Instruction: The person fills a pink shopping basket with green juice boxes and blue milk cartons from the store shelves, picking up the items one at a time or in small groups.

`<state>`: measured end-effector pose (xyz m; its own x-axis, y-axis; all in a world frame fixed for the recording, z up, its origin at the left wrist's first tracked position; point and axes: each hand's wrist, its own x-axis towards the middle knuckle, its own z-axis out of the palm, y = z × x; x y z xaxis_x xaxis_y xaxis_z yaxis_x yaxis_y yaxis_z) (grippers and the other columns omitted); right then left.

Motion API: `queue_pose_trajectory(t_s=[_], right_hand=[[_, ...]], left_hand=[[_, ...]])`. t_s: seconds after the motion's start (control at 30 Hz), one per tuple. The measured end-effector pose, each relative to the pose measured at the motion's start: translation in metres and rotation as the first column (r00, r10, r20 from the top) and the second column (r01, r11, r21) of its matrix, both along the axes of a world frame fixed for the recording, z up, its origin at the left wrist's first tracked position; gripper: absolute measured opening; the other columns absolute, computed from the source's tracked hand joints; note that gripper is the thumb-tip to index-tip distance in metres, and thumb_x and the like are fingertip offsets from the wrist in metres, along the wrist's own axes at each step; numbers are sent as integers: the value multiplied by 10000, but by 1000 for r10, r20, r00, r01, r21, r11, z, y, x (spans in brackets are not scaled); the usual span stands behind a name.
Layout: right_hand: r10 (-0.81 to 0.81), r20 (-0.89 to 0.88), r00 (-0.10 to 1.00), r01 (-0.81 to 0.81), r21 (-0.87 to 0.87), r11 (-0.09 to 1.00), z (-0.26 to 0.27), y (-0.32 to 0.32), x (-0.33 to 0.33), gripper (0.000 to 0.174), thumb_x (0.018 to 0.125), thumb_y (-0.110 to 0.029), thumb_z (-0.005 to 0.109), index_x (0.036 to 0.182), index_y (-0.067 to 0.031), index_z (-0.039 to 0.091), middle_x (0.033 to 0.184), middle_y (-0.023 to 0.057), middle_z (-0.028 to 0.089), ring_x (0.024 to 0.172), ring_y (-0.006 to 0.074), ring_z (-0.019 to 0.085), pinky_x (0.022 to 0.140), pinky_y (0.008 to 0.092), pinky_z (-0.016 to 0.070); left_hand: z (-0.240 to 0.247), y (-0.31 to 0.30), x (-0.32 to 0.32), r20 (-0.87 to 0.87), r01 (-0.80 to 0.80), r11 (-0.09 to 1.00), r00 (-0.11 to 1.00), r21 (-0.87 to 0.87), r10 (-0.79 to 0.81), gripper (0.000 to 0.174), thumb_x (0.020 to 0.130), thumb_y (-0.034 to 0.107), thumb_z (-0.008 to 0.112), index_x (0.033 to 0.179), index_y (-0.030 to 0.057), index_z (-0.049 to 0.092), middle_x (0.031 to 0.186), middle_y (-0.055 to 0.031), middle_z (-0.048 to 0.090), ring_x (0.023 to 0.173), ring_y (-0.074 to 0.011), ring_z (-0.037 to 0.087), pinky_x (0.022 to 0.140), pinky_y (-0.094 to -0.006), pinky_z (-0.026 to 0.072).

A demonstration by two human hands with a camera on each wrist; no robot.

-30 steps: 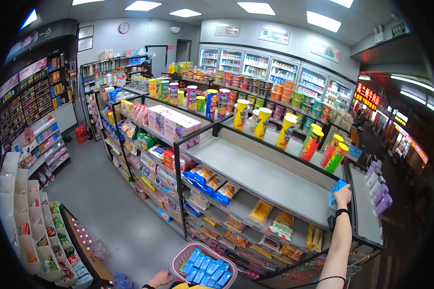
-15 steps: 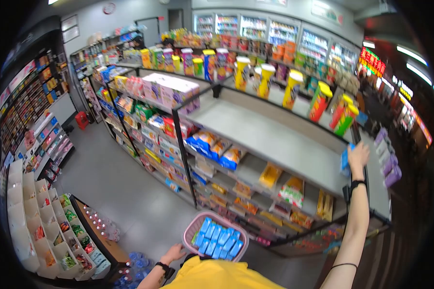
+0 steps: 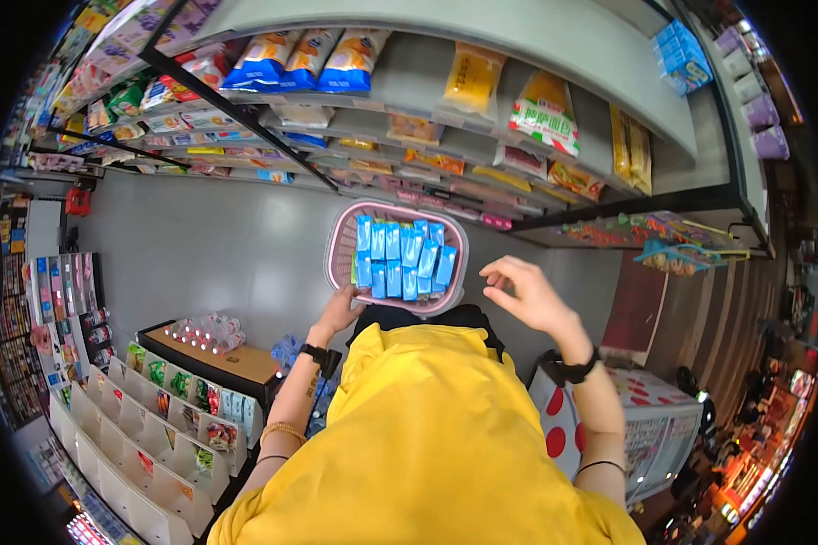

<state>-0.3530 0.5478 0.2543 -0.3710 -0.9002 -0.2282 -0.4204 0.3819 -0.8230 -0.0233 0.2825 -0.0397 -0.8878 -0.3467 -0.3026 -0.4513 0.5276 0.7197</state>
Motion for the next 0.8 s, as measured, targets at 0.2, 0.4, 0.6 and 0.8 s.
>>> queue_pose_trajectory(t_s=[0.2, 0.4, 0.6, 0.8], right_hand=[[-281, -232, 931, 357, 436, 826, -208, 151, 61, 337, 868, -161, 717, 1146, -3, 612, 986, 155, 686, 876, 277, 695, 805, 405, 554], [-679, 66, 731, 477, 663, 577, -302, 282, 188, 330, 889, -121, 667, 1182, 13, 592, 946, 110, 725, 824, 170, 691, 722, 317, 555], [-936, 210, 283, 566, 751, 340, -299, 295, 293, 318, 898, -119, 628, 1193, -11, 576, 944, 64, 706, 722, 135, 653, 604, 268, 504], [-971, 191, 146, 645, 726, 240, -297, 270, 333, 318, 880, -139, 675, 1157, 1, 607, 834, 56, 677, 662, 133, 650, 610, 275, 528]], left_hand=[[-4, -17, -64, 133, 172, 983, 975, 68, -180, 438, 792, 171, 758, 1161, 13, 583, 1143, -213, 584, 1089, -396, 585, 920, -474, 503], [6, -13, -160, -54, 288, 947, 953, -143, -298, 919, 619, 124, 879, 1406, 59, 410, 1355, -190, 443, 1220, -416, 486, 1008, -479, 478], [9, 6, -216, 118, 468, 856, 884, -221, -453, 1215, 509, 149, 945, 1518, 95, 269, 1518, -165, 314, 1345, -396, 391, 1059, -525, 437], [-24, 11, -213, 133, 510, 819, 860, -264, -493, 1178, 516, 120, 927, 1504, 85, 285, 1423, -173, 414, 1307, -390, 430, 1059, -493, 435]])
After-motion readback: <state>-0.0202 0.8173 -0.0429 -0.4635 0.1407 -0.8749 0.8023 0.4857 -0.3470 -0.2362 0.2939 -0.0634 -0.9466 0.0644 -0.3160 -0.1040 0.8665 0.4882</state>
